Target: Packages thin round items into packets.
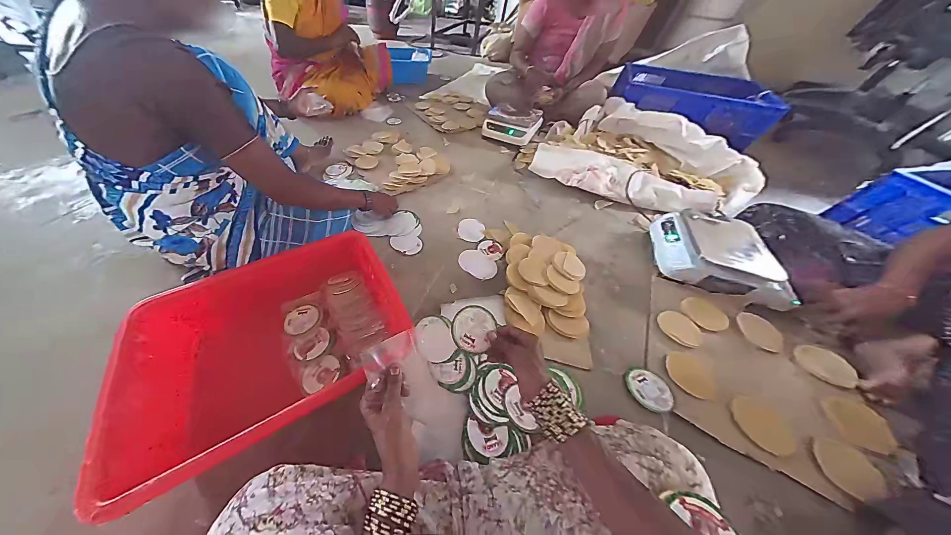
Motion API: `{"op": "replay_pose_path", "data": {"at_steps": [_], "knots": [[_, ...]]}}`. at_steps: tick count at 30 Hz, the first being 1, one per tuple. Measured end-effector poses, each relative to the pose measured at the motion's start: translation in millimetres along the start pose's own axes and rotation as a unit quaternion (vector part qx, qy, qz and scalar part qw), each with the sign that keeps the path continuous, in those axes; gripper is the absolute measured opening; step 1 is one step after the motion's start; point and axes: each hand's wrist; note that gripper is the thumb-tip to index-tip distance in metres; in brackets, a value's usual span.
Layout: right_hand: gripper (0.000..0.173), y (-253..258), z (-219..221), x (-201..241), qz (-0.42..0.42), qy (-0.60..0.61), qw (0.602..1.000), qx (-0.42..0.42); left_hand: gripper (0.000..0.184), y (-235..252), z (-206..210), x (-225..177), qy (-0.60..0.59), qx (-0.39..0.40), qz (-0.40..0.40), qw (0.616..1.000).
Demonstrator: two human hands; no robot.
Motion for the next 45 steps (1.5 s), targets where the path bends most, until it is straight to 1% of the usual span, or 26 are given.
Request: {"op": "replay_pose_path", "data": {"at_steps": [2, 7, 9, 11, 15, 18, 20, 21, 22, 24, 25, 26, 27, 28, 29, 31, 32, 33, 35, 37, 39, 40, 42, 43, 44, 45], "knots": [[0.004, -25, -24, 13, 0.000, 0.071, 0.997, 0.011, 0.007, -2, 2, -4, 0.017, 0.000, -0.003, 1.000], [0.009, -89, -87, 20, -0.043, 0.119, 0.991, 0.032, 0.010, -5, -2, -2, 0.047, 0.046, 0.029, 0.997], [0.010, -113, -110, 24, -0.059, 0.120, 0.991, 0.008, 0.009, -6, -3, -1, 0.041, 0.051, 0.039, 0.997], [0.010, -135, -135, 29, -0.064, 0.111, 0.991, -0.039, 0.006, -9, -6, 0, 0.044, 0.053, 0.041, 0.997], [0.011, -169, -193, 35, -0.107, 0.121, 0.980, -0.120, 0.008, -15, -11, 3, 0.053, 0.087, 0.061, 0.993], [0.020, -190, -224, 33, -0.115, 0.127, 0.969, -0.180, 0.007, -15, -13, 6, 0.073, 0.096, 0.071, 0.990], [0.022, -200, -241, 22, -0.108, 0.128, 0.968, -0.189, 0.007, -14, -17, 10, 0.078, 0.097, 0.074, 0.990], [0.025, -207, -246, 18, -0.088, 0.124, 0.972, -0.181, 0.007, -15, -18, 11, 0.081, 0.101, 0.073, 0.989], [0.027, -215, -250, 14, -0.056, 0.113, 0.980, -0.153, 0.007, -15, -19, 11, 0.087, 0.104, 0.070, 0.988], [0.023, -229, -255, 0, 0.014, 0.068, 0.996, -0.049, 0.007, -17, -20, 11, 0.097, 0.099, 0.058, 0.989], [0.020, -234, -254, -7, 0.037, 0.019, 0.999, 0.007, 0.007, -18, -21, 11, 0.102, 0.096, 0.051, 0.989], [0.017, -237, -251, -13, 0.043, -0.064, 0.996, 0.050, 0.007, -18, -22, 10, 0.107, 0.091, 0.043, 0.989], [0.019, -239, -247, -18, 0.036, -0.174, 0.981, 0.081, 0.007, -19, -21, 9, 0.114, 0.086, 0.037, 0.989], [0.025, -240, -242, -20, 0.024, -0.269, 0.959, 0.086, 0.006, -19, -20, 9, 0.118, 0.080, 0.031, 0.989], [0.030, -240, -238, -23, 0.010, -0.338, 0.939, 0.056, 0.006, -19, -20, 9, 0.118, 0.078, 0.030, 0.990], [0.032, -237, -231, -31, -0.037, -0.420, 0.903, -0.080, 0.005, -18, -23, 11, 0.122, 0.078, 0.035, 0.989], [0.037, -232, -231, -32, -0.032, -0.448, 0.883, -0.132, 0.005, -17, -22, 12, 0.122, 0.076, 0.036, 0.989], [0.050, -225, -232, -34, -0.008, -0.471, 0.868, -0.158, 0.005, -17, -22, 12, 0.127, 0.075, 0.035, 0.988], [0.077, -214, -236, -37, 0.084, -0.475, 0.864, -0.146, 0.010, -15, -24, 14, 0.139, 0.078, 0.032, 0.987], [0.084, -205, -236, -46, 0.138, -0.418, 0.888, -0.136, 0.010, -15, -22, 13, 0.136, 0.064, 0.028, 0.988], [0.080, -204, -235, -53, 0.149, -0.357, 0.910, -0.149, 0.011, -17, -23, 11, 0.134, 0.060, 0.020, 0.989], [0.072, -204, -235, -56, 0.146, -0.311, 0.926, -0.156, 0.010, -17, -24, 11, 0.133, 0.053, 0.016, 0.990], [0.047, -206, -235, -52, 0.143, -0.186, 0.959, -0.157, 0.011, -16, -22, 10, 0.135, 0.049, 0.007, 0.990], [0.037, -209, -232, -45, 0.133, -0.135, 0.968, -0.161, 0.012, -16, -22, 10, 0.139, 0.048, 0.004, 0.989], [0.030, -213, -228, -37, 0.103, -0.117, 0.972, -0.174, 0.013, -16, -21, 10, 0.145, 0.050, 0.001, 0.988], [0.026, -216, -223, -35, 0.037, -0.137, 0.970, -0.199, 0.013, -17, -20, 8, 0.148, 0.056, -0.002, 0.987]]}}
Point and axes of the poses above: each hand's wrist, its own y-axis towards the middle knuckle, its own z-axis out of the palm, x = y × z, and after that the axes turned 5 degrees about z, right-handed
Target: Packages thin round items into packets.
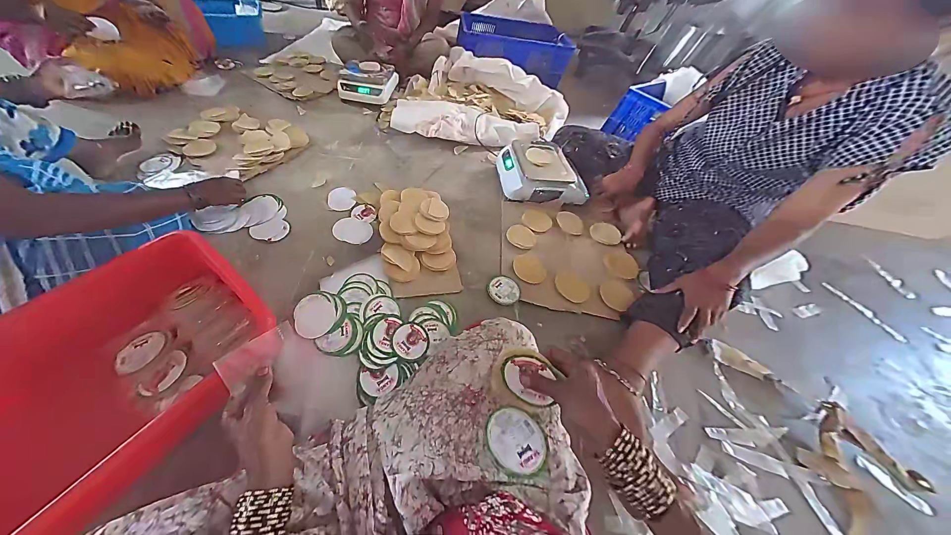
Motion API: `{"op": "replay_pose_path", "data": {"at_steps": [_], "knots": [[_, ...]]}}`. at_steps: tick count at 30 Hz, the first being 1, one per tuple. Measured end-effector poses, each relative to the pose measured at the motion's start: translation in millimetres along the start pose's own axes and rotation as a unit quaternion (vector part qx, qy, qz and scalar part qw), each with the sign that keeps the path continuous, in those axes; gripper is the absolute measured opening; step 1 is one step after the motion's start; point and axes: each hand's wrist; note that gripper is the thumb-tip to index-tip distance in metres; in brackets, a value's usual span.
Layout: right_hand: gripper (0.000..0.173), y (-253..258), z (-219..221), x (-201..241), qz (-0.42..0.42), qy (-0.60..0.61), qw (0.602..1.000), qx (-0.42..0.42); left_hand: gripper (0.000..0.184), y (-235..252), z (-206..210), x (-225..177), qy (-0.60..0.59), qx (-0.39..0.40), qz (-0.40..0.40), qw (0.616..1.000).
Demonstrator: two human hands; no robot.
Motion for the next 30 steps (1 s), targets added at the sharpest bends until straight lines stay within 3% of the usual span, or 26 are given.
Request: {"op": "replay_pose_path", "data": {"at_steps": [2, 4, 5, 8, 10, 12, 15, 17, 19, 21, 24, 26, 30], "knots": [[0.023, -4, 5, -1, -0.197, -0.135, 0.966, -0.098, 0.004, -3, 1, -4, -0.003, 0.014, 0.015, 1.000], [0.014, 1, 8, -7, -0.373, -0.310, 0.860, -0.159, 0.004, -3, 0, -4, -0.021, 0.029, 0.029, 0.999], [0.015, 1, 10, -10, -0.401, -0.370, 0.828, -0.129, 0.004, -3, 1, -4, -0.023, 0.026, 0.028, 0.999], [0.053, 1, 16, -18, -0.285, -0.481, 0.827, 0.063, 0.003, -3, 0, -5, -0.026, 0.012, 0.022, 0.999], [0.067, 3, 10, -16, -0.250, -0.472, 0.837, 0.118, 0.007, -3, -3, -3, -0.020, 0.010, 0.019, 1.000], [0.060, -1, -1, -18, -0.274, -0.426, 0.855, 0.112, 0.007, -2, -4, 0, -0.012, 0.018, 0.017, 1.000], [0.034, -17, -11, -17, -0.253, -0.374, 0.891, 0.031, 0.006, -2, -1, -1, -0.004, 0.027, 0.011, 1.000], [0.042, -31, -11, -19, -0.145, -0.370, 0.917, 0.007, 0.006, -4, -1, -3, -0.010, 0.029, 0.013, 0.999], [0.060, -41, -8, -20, 0.017, -0.331, 0.941, 0.073, 0.006, -7, -1, -4, -0.024, 0.039, 0.021, 0.999], [0.056, -46, -1, -42, 0.070, -0.261, 0.958, 0.095, 0.006, -9, 1, -7, -0.035, 0.047, 0.029, 0.998], [0.021, -54, 0, -43, 0.069, -0.101, 0.979, 0.161, 0.006, -8, -1, -6, -0.032, 0.041, 0.022, 0.998], [0.014, -56, -6, -27, 0.053, 0.002, 0.976, 0.210, 0.006, -7, -2, -3, -0.030, 0.039, 0.013, 0.999], [0.007, -35, -18, 5, -0.005, 0.006, 0.995, 0.098, 0.008, -7, -3, -3, -0.050, 0.043, 0.028, 0.997]]}}
Point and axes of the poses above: each hand's wrist, its own y-axis towards the middle knuckle, its own z-axis out of the palm, x = y × z, and after that the axes turned 5 degrees about z, right-handed
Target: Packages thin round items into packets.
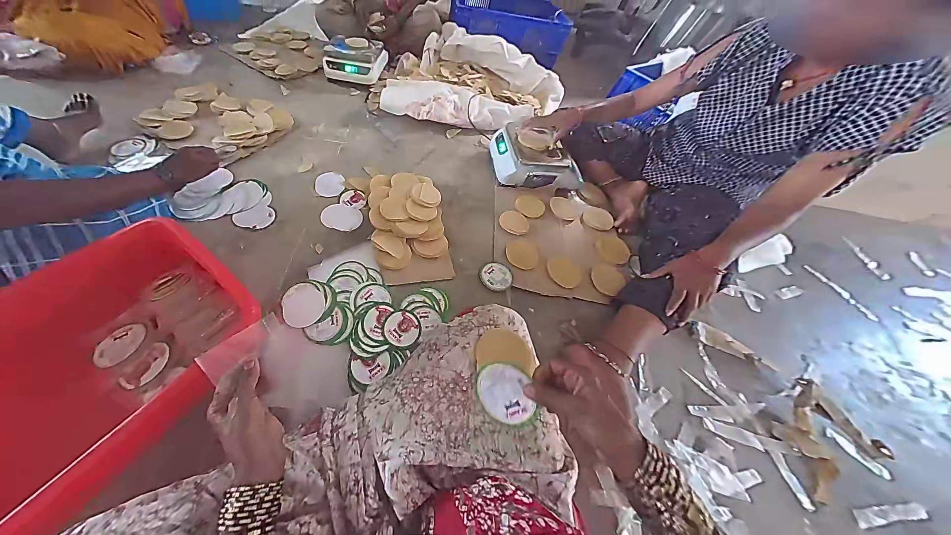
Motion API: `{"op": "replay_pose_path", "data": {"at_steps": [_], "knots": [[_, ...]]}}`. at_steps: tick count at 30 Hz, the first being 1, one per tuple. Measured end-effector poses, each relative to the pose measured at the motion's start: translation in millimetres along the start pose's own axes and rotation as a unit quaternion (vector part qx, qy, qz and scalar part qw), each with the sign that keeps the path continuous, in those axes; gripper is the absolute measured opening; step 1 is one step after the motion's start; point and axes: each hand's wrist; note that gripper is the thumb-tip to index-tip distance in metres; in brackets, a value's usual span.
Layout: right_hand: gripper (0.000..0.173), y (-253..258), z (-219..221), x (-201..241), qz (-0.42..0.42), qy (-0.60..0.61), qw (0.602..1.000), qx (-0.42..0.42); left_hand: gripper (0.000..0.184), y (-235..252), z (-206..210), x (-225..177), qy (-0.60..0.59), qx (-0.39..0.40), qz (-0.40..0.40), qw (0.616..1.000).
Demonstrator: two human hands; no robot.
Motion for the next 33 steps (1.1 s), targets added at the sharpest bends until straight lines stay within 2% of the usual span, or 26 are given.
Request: {"op": "replay_pose_path", "data": {"at_steps": [3, 7, 10, 12, 13, 15, 17, 19, 21, 23, 25, 27, 30, 33], "knots": [[0.017, 28, -10, 3, 0.050, -0.110, 0.991, -0.054, 0.007, -1, -1, -1, 0.010, -0.001, -0.002, 1.000], [0.071, 53, -5, -9, 0.078, -0.186, 0.978, -0.051, 0.010, 0, -6, 4, 0.028, -0.015, -0.021, 0.999], [0.091, 67, 4, -20, 0.094, -0.196, 0.975, -0.055, 0.006, 4, -1, 6, 0.037, -0.021, -0.029, 0.999], [0.086, 71, 7, -20, 0.094, -0.163, 0.982, -0.030, 0.005, 3, 3, 4, 0.059, -0.025, -0.051, 0.997], [0.077, 71, 8, -18, 0.090, -0.135, 0.987, -0.016, 0.006, 1, 6, 0, 0.066, -0.027, -0.061, 0.996], [0.041, 65, 9, -8, 0.071, -0.060, 0.996, 0.003, 0.004, -3, 11, -7, 0.077, -0.029, -0.062, 0.995], [0.023, 52, 8, 1, 0.037, -0.005, 0.999, 0.000, 0.004, -5, 11, -10, 0.072, -0.022, -0.059, 0.995], [0.021, 35, 10, 3, -0.056, 0.019, 0.997, -0.057, 0.002, -5, 10, -11, 0.062, -0.014, -0.041, 0.997], [0.021, 23, 12, -9, -0.181, 0.024, 0.974, -0.132, 0.004, -4, 9, -12, 0.052, 0.009, -0.012, 0.999], [0.025, 21, 14, -22, -0.244, 0.006, 0.952, -0.186, 0.007, -4, 12, -13, 0.050, 0.024, 0.005, 0.998], [0.037, 22, 13, -33, -0.238, -0.074, 0.946, -0.206, 0.009, -7, 16, -16, 0.061, 0.040, 0.013, 0.997], [0.042, 28, 11, -39, -0.220, -0.144, 0.947, -0.184, 0.009, -9, 17, -14, 0.067, 0.057, 0.032, 0.996], [0.028, 31, 16, -30, -0.202, -0.196, 0.944, -0.173, 0.007, -9, 11, -9, 0.056, 0.079, 0.063, 0.993], [0.027, 33, 19, -31, -0.237, -0.178, 0.931, -0.212, 0.009, -12, 11, -14, 0.061, 0.092, 0.079, 0.991]]}}
Point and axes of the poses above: each hand's wrist, its own y-axis towards the middle knuckle, its own z-axis out of the palm, x = y × z, and after that the axes turned 5 degrees about z, right-handed
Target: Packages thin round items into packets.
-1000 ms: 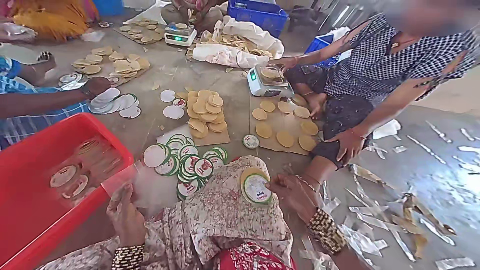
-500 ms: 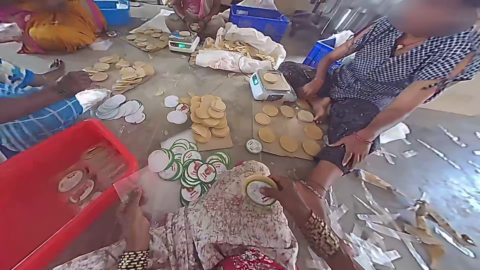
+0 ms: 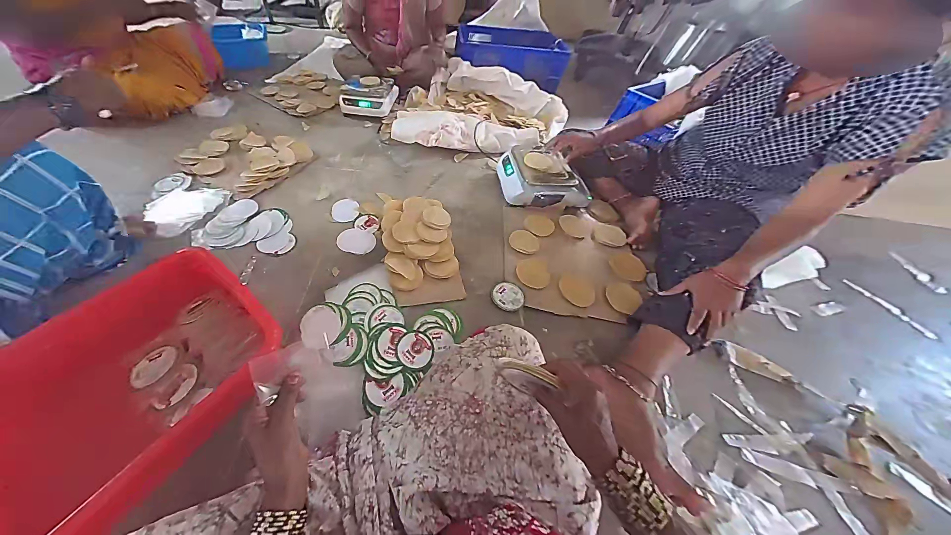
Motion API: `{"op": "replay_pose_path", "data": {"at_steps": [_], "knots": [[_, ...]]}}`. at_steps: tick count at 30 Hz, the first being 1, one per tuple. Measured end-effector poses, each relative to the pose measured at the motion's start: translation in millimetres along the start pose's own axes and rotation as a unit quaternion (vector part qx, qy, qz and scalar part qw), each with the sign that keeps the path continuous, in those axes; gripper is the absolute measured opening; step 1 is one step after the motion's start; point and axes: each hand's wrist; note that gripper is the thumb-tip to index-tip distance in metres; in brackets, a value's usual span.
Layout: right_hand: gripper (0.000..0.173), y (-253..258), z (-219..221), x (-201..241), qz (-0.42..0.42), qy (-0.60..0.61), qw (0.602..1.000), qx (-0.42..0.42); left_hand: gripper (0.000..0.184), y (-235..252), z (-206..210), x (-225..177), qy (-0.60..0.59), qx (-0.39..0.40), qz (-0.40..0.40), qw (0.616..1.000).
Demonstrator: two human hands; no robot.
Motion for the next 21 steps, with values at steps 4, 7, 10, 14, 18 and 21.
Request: {"op": "replay_pose_path", "data": {"at_steps": [4, 7, 10, 14, 18, 21], "knots": [[0.027, -5, 2, -4, -0.017, -0.038, 0.999, 0.020, 0.017, -5, -2, -9, -0.008, 0.005, 0.060, 0.998], [0.027, -4, -1, -3, 0.017, -0.068, 0.990, 0.124, 0.019, -20, 1, -29, -0.011, 0.008, 0.092, 0.996], [0.033, -1, -2, -1, 0.026, -0.066, 0.987, 0.145, 0.021, -42, 6, -50, -0.027, 0.015, 0.109, 0.994], [0.039, 11, -4, 17, 0.044, 0.036, 0.992, 0.111, 0.030, -71, 7, -75, -0.041, 0.003, 0.144, 0.989], [0.034, 20, -25, 83, -0.051, 0.294, 0.952, 0.073, 0.020, -86, 4, -85, -0.037, 0.067, 0.257, 0.963], [0.041, 31, -43, 125, -0.161, 0.362, 0.913, 0.097, 0.009, -92, 8, -91, -0.084, 0.133, 0.328, 0.932]]}}
Point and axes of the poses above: each hand's wrist, its own y-axis towards the middle knuckle, its own z-axis out of the palm, x = y × z, and after that the axes turned 5 degrees about z, right-handed
